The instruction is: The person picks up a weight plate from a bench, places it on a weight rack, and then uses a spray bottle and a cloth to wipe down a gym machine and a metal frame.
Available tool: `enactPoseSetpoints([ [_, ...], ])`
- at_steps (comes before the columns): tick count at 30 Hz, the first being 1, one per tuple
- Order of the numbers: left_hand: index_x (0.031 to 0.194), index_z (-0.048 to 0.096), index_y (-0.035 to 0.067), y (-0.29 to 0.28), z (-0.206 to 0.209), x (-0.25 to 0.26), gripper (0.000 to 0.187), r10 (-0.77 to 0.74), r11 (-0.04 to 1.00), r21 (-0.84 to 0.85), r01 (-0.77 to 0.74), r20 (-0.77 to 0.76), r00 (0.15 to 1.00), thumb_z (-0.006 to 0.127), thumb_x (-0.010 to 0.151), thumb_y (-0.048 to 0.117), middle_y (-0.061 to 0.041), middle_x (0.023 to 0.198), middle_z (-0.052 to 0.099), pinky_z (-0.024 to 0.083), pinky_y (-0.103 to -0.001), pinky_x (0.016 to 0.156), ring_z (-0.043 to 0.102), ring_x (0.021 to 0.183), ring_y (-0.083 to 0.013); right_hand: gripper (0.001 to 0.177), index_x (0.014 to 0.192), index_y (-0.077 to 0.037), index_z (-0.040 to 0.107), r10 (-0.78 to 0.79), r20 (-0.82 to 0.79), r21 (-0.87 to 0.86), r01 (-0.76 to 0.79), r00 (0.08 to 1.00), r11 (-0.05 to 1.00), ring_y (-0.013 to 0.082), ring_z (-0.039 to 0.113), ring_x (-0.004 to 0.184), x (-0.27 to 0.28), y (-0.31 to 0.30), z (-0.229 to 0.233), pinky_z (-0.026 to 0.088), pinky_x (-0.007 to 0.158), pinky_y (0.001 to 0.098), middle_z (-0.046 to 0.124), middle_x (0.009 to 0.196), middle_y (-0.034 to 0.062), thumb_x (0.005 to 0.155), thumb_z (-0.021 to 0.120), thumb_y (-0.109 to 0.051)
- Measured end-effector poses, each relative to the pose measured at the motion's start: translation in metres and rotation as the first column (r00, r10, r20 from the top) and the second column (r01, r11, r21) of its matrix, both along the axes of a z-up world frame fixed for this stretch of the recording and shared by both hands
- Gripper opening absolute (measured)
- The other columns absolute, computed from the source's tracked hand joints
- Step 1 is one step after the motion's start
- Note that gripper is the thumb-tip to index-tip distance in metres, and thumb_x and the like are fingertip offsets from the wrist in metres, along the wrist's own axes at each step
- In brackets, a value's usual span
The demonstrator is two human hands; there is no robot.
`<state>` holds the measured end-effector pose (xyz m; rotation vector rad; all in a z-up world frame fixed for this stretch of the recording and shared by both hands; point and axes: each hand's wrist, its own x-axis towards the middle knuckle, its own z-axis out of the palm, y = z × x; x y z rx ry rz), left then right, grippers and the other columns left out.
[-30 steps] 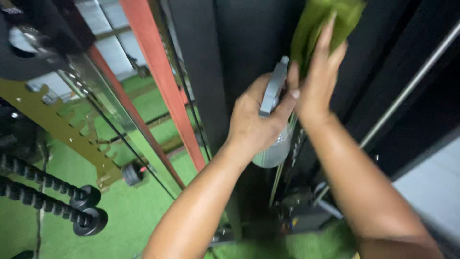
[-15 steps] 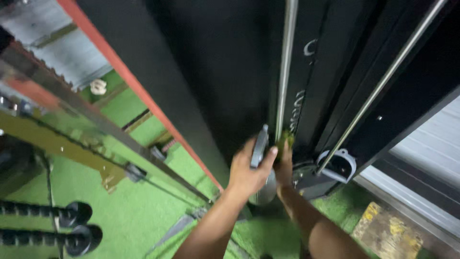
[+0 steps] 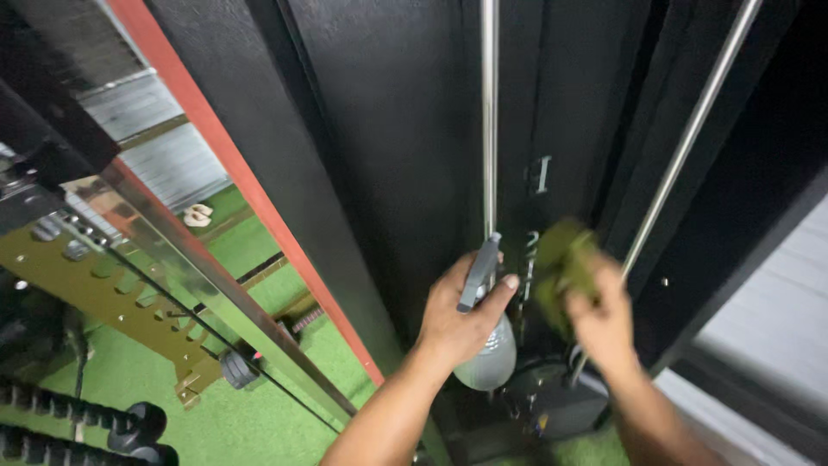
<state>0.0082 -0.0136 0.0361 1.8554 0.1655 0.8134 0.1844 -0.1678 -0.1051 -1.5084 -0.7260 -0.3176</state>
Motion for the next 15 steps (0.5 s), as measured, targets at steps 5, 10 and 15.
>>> enactPoseSetpoints([
  [5,0.113,0.069,0.004,-0.025,0.041,0.014,0.03,0.019,0.995,0.092,-0.036,0.18,0.984,0.078,0.093,0.024,0.003,0.086,0.07,0.054,-0.025,0.075,0.065,0.081,-0.0044,0.072,0.163,-0.001,0.031,-0.221,0.527,0.172,0.152,0.821,0.973,0.0372,0.039,0.149,0.053,0.037,0.162,0.031,0.128,0.043,0.035,0.156,0.0243,0.099,0.064,0.004],
  [10,0.111,0.07,0.006,-0.039,0.066,0.044,0.031,0.144,0.989,-0.003,-0.147,0.201,0.969,0.078,0.089,0.026,-0.001,0.084,0.068,0.054,-0.027,0.073,0.063,0.077,-0.0086,0.077,0.164,-0.004,0.036,-0.183,0.7,0.096,0.164,0.691,0.982,0.0468,0.03,0.154,0.103,0.112,0.257,0.024,0.129,0.0526,0.032,0.162,0.0274,0.095,0.067,0.002],
  [15,0.11,0.07,0.006,-0.059,0.079,0.064,0.03,0.274,0.956,0.052,-0.288,0.187,0.943,0.076,0.091,0.028,-0.003,0.085,0.071,0.056,-0.03,0.075,0.066,0.079,-0.0119,0.066,0.155,-0.004,0.044,-0.027,0.848,-0.187,0.347,0.529,0.919,0.0499,0.021,0.152,0.106,0.156,0.259,0.015,0.123,0.0664,0.031,0.161,0.0275,0.094,0.068,-0.016],
])
